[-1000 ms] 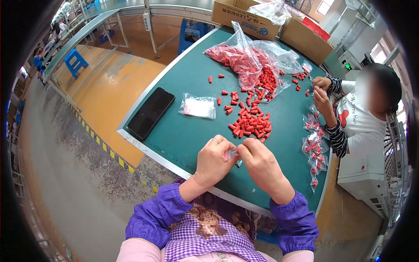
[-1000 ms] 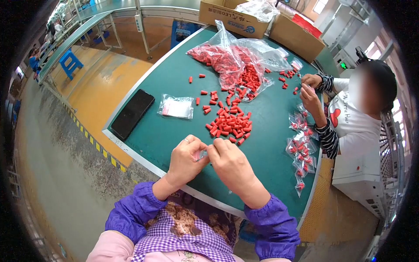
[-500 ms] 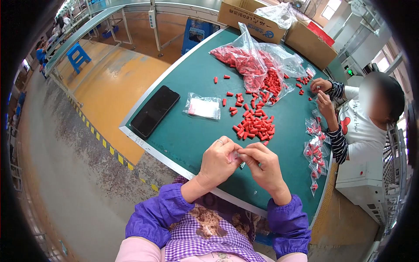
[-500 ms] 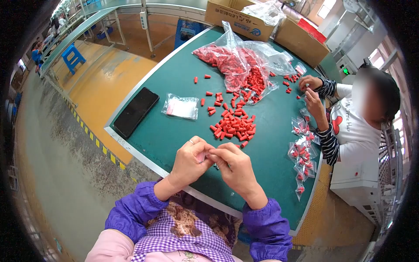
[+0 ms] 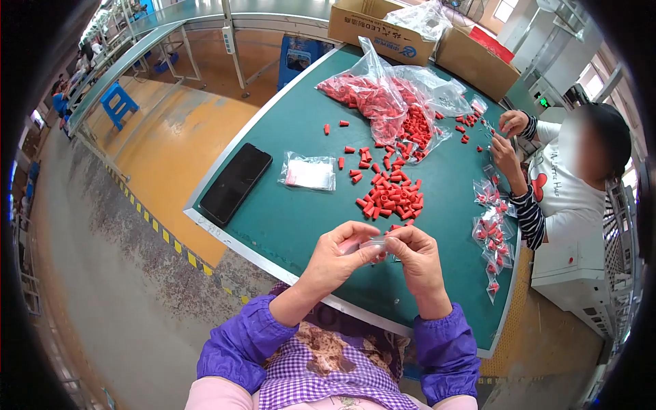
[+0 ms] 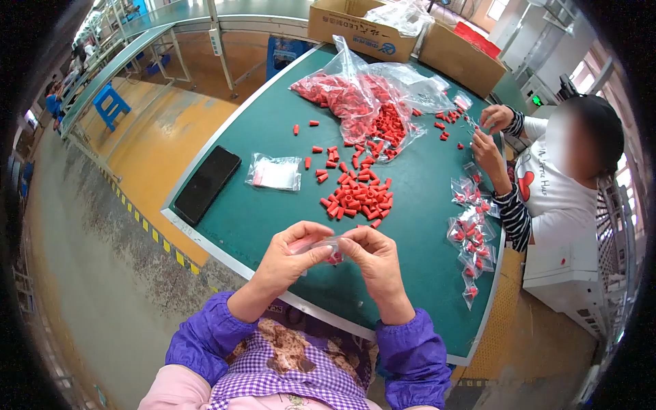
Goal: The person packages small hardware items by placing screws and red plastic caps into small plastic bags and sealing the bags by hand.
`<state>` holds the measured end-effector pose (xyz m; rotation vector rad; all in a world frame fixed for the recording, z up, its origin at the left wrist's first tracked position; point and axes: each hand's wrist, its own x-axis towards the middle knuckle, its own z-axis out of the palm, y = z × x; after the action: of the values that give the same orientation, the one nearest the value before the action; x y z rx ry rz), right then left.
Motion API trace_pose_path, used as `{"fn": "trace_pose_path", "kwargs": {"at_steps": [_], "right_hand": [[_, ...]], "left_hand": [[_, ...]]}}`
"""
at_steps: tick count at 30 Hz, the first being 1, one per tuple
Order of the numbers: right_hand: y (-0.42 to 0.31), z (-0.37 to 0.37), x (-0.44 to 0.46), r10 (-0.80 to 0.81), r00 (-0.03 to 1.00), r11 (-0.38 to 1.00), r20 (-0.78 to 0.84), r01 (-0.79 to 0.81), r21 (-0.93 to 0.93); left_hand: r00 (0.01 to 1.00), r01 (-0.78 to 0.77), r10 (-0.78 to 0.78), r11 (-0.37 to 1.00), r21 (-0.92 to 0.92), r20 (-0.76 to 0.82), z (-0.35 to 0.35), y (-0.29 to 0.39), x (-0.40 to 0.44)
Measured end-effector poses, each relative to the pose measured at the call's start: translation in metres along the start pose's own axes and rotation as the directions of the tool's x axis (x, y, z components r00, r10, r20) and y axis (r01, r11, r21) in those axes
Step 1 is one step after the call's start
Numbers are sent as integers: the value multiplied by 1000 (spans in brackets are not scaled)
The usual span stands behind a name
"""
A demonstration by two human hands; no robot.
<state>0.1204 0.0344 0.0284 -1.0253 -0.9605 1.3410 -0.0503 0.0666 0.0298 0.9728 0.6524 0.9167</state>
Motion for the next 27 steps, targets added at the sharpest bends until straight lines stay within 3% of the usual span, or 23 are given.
{"fn": "trace_pose_path", "kwargs": {"at_steps": [4,8,11,14,16,17,20,22,26,27], "right_hand": [[0,-3,-3,-6,998,1000,-61,5,-24],[-5,4,-6,6,998,997,-61,-10,-79],[1,4,-8,-84,991,991,-107,72,-112],[7,3,-10,-158,979,972,-125,132,-195],[8,5,-9,-215,962,954,-171,169,-249],[8,6,-8,-215,961,954,-172,169,-248],[3,8,-10,-274,957,920,-92,234,-313],[-2,11,-13,-245,968,920,-58,213,-330],[4,6,-17,-316,945,832,-88,231,-504],[1,5,-17,-317,944,832,-90,232,-503]], "left_hand": [[996,10,-1,994,105,-90,-5,-4,-2],[995,6,0,998,63,-98,-5,-9,-1],[996,41,-31,992,117,-87,-5,-12,-2],[992,-84,95,989,123,-79,-8,-19,-2],[988,128,-126,992,14,-86,-8,-11,-3],[988,130,-128,991,16,-86,-4,-7,-3],[997,62,-63,998,-22,-37,6,-8,0],[984,-180,180,984,2,3,5,-21,2],[995,-95,96,995,8,-13,6,-25,-1],[999,44,-45,993,-108,-4,4,-23,-2]]}}
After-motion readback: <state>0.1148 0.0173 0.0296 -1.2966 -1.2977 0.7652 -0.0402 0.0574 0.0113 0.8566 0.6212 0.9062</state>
